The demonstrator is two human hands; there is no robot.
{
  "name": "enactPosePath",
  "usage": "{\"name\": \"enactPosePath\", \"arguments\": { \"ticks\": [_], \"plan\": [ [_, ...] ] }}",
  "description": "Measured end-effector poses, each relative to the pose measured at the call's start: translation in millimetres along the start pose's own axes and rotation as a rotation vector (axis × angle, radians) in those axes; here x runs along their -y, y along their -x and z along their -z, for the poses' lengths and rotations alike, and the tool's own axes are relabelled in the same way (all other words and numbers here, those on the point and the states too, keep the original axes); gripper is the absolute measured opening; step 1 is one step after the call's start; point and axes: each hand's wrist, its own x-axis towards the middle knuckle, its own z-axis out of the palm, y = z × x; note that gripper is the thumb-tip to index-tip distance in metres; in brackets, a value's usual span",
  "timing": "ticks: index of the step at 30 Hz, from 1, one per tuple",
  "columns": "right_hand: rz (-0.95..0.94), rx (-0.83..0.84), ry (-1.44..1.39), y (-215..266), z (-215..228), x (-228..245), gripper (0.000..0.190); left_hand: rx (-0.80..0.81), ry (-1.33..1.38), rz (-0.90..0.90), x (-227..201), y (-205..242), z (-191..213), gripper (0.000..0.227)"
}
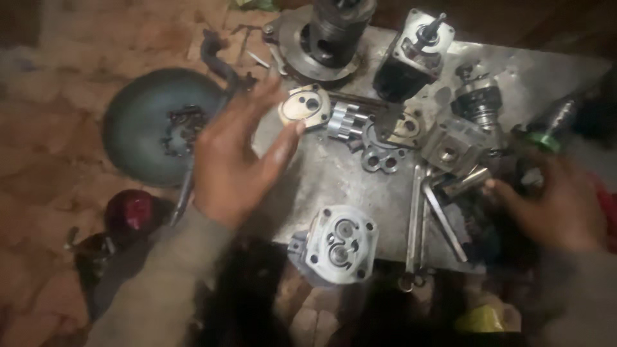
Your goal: The person assembles a small engine block by inserting a camshaft, fitting a cover plate, and attaching a circular metal component. They wipe surfaces with a rag and handle gaskets and bolts on a cluttered metal table.
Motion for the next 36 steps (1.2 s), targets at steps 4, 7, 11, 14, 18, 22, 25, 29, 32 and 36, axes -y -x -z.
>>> {"name": "enactPosePath", "arguments": {
  "ticks": [4, 7, 11, 14, 18, 22, 25, 29, 32, 36],
  "plan": [
    [-0.033, 0.071, 0.013, 10, -12, -11, 0.082, 0.116, -0.049, 0.154, 21, 3, -13, 0.036],
    [0.011, 0.103, 0.011, 9, -19, -3, 0.077, 0.218, -0.112, 0.296, 35, 1, -17, 0.038],
    [0.119, -0.025, -0.080, -10, -32, 23, 0.084, 0.278, -0.210, 0.270, 44, 7, -21, 0.038],
    [0.222, -0.085, -0.211, -21, -41, 35, 0.075, 0.364, -0.228, 0.424, 47, 13, -21, 0.039],
    [0.116, -0.037, -0.206, -32, -51, 38, 0.072, 0.290, -0.241, 0.212, 62, 14, -26, 0.036],
    [0.095, -0.049, -0.171, -38, -60, 34, 0.070, 0.334, -0.260, 0.089, 93, 10, -36, 0.025],
    [-0.027, 0.006, -0.178, -41, -60, 36, 0.067, 0.338, -0.317, 0.039, 113, 1, -55, 0.019],
    [-0.108, -0.015, -0.190, -37, -54, 43, 0.061, 0.363, -0.409, -0.008, 132, -5, -80, 0.013],
    [-0.085, -0.034, -0.231, -25, -46, 48, 0.053, 0.402, -0.405, 0.024, 141, -1, -82, 0.014],
    [0.005, -0.142, -0.506, -6, -46, 52, 0.051, 0.355, -0.435, 0.002, 143, 2, -81, 0.012]
  ]
}}
